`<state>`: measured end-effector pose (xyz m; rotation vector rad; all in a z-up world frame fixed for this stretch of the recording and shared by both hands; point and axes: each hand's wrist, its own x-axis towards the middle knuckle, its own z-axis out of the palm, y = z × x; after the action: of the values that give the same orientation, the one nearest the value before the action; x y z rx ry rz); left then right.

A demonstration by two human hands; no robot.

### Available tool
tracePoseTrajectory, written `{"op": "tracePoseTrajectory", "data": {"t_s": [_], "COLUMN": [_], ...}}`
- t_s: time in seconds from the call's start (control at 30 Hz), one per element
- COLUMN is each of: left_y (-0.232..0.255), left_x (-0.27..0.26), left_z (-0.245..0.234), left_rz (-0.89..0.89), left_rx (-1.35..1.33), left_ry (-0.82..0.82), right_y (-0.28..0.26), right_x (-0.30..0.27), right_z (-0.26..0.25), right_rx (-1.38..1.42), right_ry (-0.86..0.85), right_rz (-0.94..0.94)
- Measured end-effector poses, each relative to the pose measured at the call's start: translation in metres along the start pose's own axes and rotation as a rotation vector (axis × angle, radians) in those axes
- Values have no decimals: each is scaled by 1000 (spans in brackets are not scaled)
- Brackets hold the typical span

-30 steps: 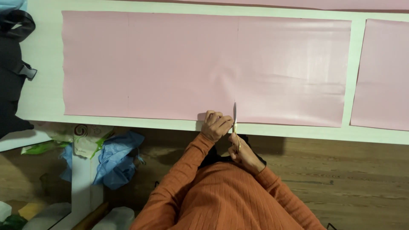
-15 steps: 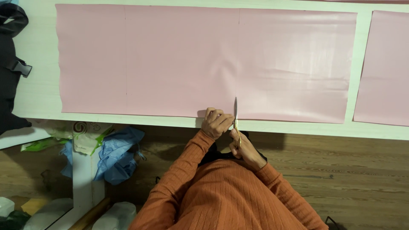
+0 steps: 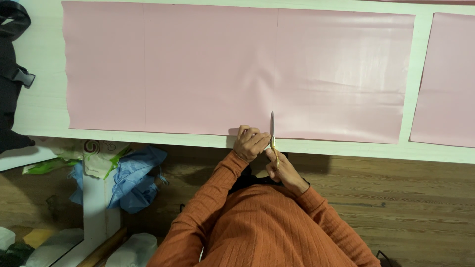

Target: Cutting a large pink leather sheet into smaller sections using scissors, then measuring and marking dimensions with a ruler and pencil.

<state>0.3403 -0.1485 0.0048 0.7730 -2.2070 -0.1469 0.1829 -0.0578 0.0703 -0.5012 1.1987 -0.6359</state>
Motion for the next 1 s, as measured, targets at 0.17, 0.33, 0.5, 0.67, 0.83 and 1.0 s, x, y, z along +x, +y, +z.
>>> {"op": "tracePoseTrajectory", "data": {"t_s": [0.17, 0.33, 0.5, 0.67, 0.83, 1.0], "left_y": [1, 1, 0, 0, -1, -3], "left_x": [1, 0, 2, -11, -12, -15], "left_z": [-3, -5, -9, -4, -4, 0], "left_rz": [-5, -13, -8, -6, -7, 12], "left_rx": [13, 0, 0, -16, -17, 2], "left_ry": [2, -13, -15, -36, -48, -42], "right_y": [-2, 5, -2, -14, -7, -2], "right_x": [1, 3, 5, 5, 11, 13], "right_z": [1, -2, 0, 7, 5, 3], "right_rx": [-12, 8, 33, 14, 34, 49], "right_ry": [10, 7, 21, 31, 16, 13], "right_rz": [-3, 0, 22, 22, -10, -28]}}
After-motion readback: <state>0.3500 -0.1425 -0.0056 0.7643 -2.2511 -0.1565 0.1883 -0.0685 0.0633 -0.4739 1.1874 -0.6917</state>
